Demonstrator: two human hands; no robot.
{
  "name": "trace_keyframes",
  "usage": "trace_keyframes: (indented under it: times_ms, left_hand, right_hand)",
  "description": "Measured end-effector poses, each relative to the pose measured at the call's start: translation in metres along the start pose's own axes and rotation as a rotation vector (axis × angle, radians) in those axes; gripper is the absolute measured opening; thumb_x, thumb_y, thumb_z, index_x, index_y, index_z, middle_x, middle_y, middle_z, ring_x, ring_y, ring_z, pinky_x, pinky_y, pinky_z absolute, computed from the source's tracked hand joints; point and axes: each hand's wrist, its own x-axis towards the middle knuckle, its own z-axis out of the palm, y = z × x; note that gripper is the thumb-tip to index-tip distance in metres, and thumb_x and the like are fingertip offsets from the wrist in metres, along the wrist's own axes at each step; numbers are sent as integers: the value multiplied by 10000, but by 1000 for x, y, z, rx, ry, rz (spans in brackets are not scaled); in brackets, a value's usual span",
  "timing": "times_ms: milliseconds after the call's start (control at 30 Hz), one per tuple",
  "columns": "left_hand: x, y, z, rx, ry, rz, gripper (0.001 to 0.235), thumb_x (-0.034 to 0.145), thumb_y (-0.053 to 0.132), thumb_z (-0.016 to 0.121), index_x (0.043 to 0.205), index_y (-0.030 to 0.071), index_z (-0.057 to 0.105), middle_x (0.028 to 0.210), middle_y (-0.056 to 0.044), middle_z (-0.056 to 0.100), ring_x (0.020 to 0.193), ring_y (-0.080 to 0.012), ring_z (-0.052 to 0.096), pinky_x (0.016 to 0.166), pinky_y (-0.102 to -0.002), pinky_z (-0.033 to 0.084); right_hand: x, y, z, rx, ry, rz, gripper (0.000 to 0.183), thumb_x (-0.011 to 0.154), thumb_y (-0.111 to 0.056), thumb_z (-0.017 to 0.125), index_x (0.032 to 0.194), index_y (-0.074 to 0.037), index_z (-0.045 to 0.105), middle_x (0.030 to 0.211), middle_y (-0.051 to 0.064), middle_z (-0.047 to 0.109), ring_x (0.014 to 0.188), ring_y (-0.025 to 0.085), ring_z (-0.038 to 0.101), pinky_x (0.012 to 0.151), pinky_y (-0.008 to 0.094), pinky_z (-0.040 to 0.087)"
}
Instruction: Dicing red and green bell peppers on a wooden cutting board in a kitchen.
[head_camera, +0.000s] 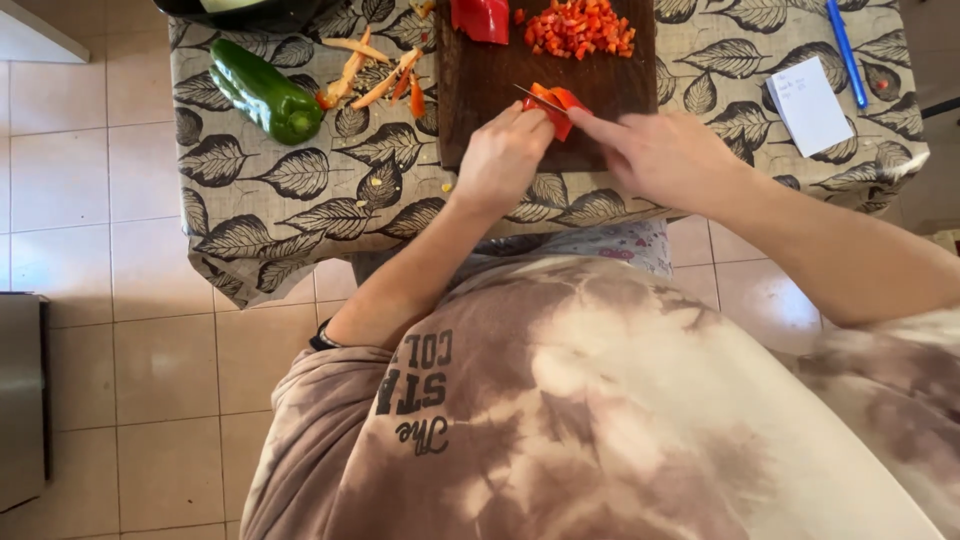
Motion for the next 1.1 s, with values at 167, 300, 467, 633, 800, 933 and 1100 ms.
trace_keyframes:
  times_ms: [167, 300, 467, 633, 800, 933, 1100]
  left_hand:
    - [-1, 2, -3, 12, 31, 63, 12, 815, 60, 640, 826, 55, 637, 892, -92, 613, 919, -305, 671, 869, -393, 568]
    - [2, 0, 3, 64, 17, 73, 9, 815, 64, 641, 808, 60, 644, 880, -85, 606, 892, -286, 662, 915, -390, 568]
    - [10, 1, -12, 113, 31, 98, 106, 837, 106, 654, 908, 59, 717, 942, -47, 635, 988, -244, 619, 943, -398, 517]
    - [25, -11, -20, 134, -5, 113, 72, 813, 116, 697, 871, 95, 734, 950, -16, 643, 1046, -231, 597, 946, -419, 491]
    - [48, -27, -25, -138, -179, 62, 129, 762, 119, 806, 809, 85, 690, 1060, -64, 635, 1047, -260, 631, 846, -419, 522]
    - [54, -37, -22, -268, -388, -122, 349, 755, 145, 875, 983, 86, 617, 1027, -57, 686, 982, -310, 687, 778, -448, 546]
    - [55, -38, -33, -214, -380, 27, 416, 772, 154, 894, 1090, 108, 630, 1002, -61, 729, 977, -333, 697, 780, -478, 542]
  right_hand:
    - [-24, -10, -9, 13, -120, 105, 616, 984, -327, 617, 1569, -230, 451, 799, 132, 694, 645, 334, 682, 603, 458, 572]
    - [-2, -15, -9, 11, -161, 102, 622, 983, -343, 618, 1567, -216, 446, 775, 135, 699, 654, 340, 689, 600, 468, 568]
    - [15, -5, 3, 46, -98, 38, 702, 874, -238, 660, 1543, -144, 468, 796, 159, 691, 645, 356, 681, 554, 485, 554]
    - [-16, 4, -14, 124, -88, 69, 602, 948, -241, 602, 1541, -206, 506, 761, 166, 688, 647, 356, 676, 606, 489, 557]
    - [-49, 18, -34, 46, -243, 136, 535, 969, -265, 578, 1504, -277, 563, 680, 173, 683, 610, 351, 675, 648, 483, 564]
    - [-64, 22, -48, 171, -100, 132, 481, 977, -249, 592, 1457, -270, 618, 720, 164, 690, 614, 346, 665, 620, 477, 551]
    - [-81, 32, -30, 336, 0, 438, 492, 1026, -240, 612, 1516, -287, 618, 723, 171, 688, 565, 317, 644, 616, 441, 532]
